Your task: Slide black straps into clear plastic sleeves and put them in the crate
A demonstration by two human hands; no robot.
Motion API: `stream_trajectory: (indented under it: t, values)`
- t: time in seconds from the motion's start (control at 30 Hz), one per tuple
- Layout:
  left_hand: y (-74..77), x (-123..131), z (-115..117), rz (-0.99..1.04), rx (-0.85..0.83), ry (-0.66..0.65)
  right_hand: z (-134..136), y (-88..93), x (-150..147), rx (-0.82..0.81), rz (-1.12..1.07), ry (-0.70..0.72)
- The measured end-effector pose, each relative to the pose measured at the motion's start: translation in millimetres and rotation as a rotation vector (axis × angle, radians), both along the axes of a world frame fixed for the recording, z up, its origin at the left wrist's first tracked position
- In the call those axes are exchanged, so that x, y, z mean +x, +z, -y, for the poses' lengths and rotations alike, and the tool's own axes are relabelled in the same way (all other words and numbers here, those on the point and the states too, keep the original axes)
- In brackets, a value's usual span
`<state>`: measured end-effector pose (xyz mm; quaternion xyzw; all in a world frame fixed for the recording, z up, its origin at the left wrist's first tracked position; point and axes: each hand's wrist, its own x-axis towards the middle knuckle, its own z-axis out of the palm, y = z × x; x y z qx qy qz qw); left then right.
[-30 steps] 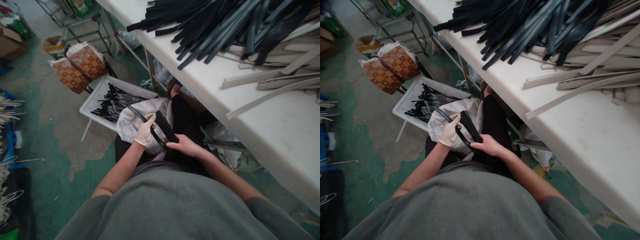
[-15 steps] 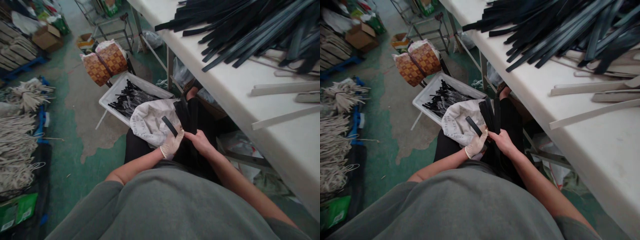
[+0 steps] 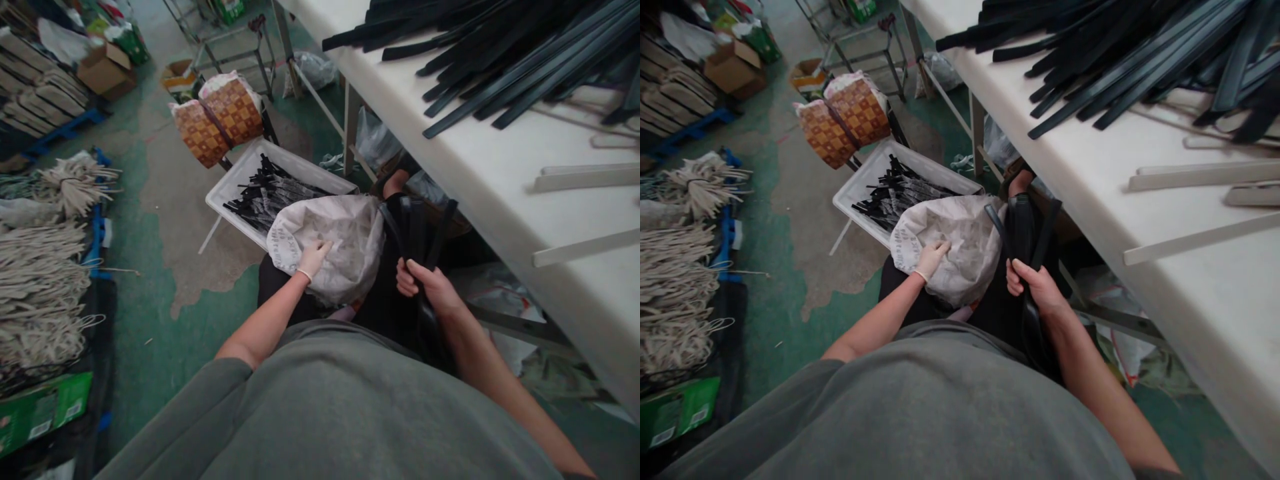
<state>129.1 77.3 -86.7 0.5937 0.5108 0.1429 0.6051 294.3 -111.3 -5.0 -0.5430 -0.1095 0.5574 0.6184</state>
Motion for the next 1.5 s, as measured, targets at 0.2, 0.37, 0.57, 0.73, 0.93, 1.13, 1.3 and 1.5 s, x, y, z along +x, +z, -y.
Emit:
stream_trajectory:
  t: [0.2, 0.37, 0.57, 0.73, 0.93, 1.13, 1.3, 1.5]
  values:
    - [-36.8, -6, -31, -0.343, 0.204, -0.22, -2, -5.9, 7, -0.007, -0.054, -0.037]
    - [-32.9, -3, -21, -0.207, 0.218, -0.216, -4, -9.0, 7, -0.017, -0.114, -0.064]
    - [8.2, -30, 2, 0.13, 0.196, -0.032, -6, -8.2, 7, -0.067, -0.157, -0.072]
    - [43.2, -44, 19, 0.132, 0.388, -0.148, -15, -10.9, -5, -0.099, -0.19, 0.037]
    - [47.5, -34, 11, -0.039, 0.606, -0.419, -21, -6.5, -13, -0.1, -0.215, 0.024]
    - [37.0, -25, 11, -0.227, 0.788, -0.58, -20, -8.2, -10, -0.119, -0.267, -0.075]
    - [31.7, -19, -5, -0.454, 0.908, -0.648, -18, -7.2, -10, -0.113, -0.315, -0.112]
    - [31.8, -12, -23, -0.575, 0.963, -0.785, -19, -12.4, -8, -0.111, -0.33, -0.106]
